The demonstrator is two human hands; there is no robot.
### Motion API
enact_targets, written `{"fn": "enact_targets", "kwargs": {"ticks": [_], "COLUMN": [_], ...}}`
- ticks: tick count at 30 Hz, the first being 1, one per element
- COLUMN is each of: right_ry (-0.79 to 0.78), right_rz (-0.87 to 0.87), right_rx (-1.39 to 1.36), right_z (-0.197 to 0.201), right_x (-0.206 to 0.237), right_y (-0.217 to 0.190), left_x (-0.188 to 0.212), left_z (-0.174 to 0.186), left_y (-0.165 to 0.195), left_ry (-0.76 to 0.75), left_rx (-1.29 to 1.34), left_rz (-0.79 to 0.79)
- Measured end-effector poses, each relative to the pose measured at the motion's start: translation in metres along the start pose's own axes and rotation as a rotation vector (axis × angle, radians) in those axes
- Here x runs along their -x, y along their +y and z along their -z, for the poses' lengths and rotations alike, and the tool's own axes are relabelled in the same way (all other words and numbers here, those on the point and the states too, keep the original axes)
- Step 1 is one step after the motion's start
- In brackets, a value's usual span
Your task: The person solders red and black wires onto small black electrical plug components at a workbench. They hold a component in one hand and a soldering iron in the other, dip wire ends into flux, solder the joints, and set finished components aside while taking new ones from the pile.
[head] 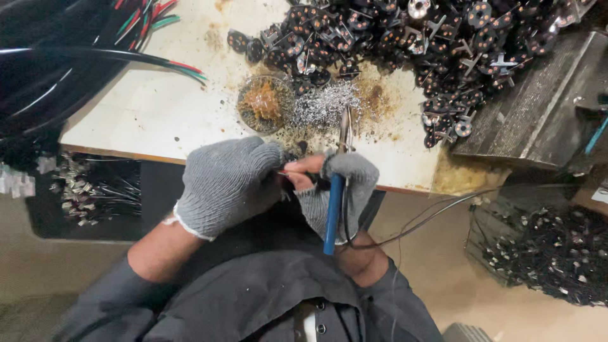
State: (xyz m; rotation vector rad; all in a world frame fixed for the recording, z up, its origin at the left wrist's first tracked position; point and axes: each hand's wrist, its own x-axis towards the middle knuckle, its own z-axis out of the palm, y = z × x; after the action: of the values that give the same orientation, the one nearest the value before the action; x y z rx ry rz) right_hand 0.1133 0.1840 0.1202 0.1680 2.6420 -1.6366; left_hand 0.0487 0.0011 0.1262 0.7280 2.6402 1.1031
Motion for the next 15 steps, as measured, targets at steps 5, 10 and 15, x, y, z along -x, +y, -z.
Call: {"fn": "enact_targets", "kwargs": {"ticks": [5,10,15], "right_ry": [-0.014,0.018,-0.019], "right_rz": [-0.085,0.016,0.020], "right_rx": [-0.144,-0.037,-0.189], "right_z": [0.009,0.013,0.016], "right_x": [0.005,-0.003,0.001], "right_y": [0.004,0.007,0.024], "left_x": [-0.005,-0.018,-0.013], "left_z": [0.024,0.025,0.015], "left_y": [-0.011,-0.019,-0.019], "left_ry": [-0.397,-0.541,-0.375], "left_rx": [0.480,0.550,0.382], "left_rz": [0.147,0.174,0.114]}}
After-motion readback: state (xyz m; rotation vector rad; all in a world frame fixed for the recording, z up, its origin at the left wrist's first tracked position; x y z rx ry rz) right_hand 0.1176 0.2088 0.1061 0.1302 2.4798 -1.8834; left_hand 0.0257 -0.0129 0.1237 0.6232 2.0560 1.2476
